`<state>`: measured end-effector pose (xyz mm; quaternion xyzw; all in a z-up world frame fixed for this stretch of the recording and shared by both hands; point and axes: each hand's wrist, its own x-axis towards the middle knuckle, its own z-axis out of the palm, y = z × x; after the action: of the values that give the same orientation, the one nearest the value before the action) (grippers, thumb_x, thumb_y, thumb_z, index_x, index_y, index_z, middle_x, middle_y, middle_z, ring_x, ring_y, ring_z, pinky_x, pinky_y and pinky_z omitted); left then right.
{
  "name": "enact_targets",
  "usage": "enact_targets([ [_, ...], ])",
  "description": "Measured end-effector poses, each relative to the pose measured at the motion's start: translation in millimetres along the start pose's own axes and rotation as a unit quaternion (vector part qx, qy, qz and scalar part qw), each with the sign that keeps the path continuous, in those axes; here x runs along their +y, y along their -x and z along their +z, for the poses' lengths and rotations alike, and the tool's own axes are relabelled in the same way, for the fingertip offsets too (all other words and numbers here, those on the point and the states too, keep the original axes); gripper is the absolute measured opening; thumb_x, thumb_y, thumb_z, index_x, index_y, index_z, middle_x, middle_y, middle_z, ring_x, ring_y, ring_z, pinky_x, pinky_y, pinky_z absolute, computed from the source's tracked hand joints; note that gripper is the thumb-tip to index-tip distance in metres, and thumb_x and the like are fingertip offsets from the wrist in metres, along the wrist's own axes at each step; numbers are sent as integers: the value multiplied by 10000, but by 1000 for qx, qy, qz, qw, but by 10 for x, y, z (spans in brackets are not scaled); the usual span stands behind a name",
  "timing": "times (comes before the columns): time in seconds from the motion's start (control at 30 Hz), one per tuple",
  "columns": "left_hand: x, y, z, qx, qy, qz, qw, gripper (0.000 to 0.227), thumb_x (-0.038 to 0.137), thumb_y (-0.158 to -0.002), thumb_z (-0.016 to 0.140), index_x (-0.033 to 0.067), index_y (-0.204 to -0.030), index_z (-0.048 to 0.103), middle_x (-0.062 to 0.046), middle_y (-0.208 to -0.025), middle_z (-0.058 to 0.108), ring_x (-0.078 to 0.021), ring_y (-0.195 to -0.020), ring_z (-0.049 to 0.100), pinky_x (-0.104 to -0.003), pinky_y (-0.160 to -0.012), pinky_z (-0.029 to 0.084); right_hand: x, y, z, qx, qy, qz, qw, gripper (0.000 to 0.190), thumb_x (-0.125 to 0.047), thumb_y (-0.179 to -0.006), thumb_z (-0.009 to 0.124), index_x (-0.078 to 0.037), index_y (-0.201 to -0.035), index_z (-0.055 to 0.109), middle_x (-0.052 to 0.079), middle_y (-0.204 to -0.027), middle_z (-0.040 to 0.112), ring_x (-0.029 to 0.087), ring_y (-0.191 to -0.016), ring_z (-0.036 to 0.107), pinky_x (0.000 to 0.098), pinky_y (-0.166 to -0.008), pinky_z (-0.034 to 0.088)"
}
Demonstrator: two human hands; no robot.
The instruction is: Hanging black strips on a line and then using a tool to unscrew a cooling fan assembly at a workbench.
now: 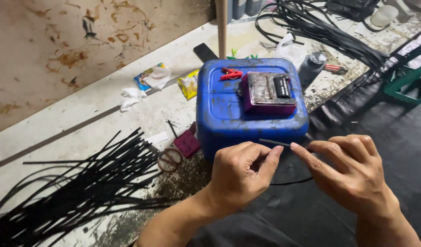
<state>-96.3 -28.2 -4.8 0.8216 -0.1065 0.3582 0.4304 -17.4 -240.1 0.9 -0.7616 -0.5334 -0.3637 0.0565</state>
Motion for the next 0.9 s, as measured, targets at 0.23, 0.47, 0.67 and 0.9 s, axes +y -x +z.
enact_targets([
  [0.23,168,333,-172,54,-35,-53,997,268,172,-961,721,104,-717,634,-7,-596,594,-171,-477,523,-327,-469,399,-341,-12,-15,51,-12,-19,998,234,-73,-1004,703,-216,-1177,771,-25,-931,723,220,-789,542,371,-804,391],
  [0.47,338,510,-323,123,-81,-78,986,284,170,-968,712,118,-712,601,1,-599,575,-167,-485,515,-324,-486,399,-612,-75,104,101,-100,-21,990,206,-78,-1009,753,-188,-1184,764,-70,-944,693,214,-832,562,373,-819,425],
  [0.67,453,656,-378,173,-152,-103,968,293,140,-974,692,119,-718,550,7,-594,531,-178,-492,500,-337,-490,394,-780,-244,225,141,-150,-65,976,183,-79,-991,748,-150,-1157,777,-56,-879,661,203,-788,550,371,-763,430],
  [0.9,720,858,-558,222,-278,-138,925,210,108,-982,648,94,-786,572,-15,-653,588,-186,-508,535,-333,-481,416,-983,-451,424,171,-263,-134,940,208,-113,-990,704,-160,-1191,733,-64,-928,680,201,-797,551,359,-781,437],
])
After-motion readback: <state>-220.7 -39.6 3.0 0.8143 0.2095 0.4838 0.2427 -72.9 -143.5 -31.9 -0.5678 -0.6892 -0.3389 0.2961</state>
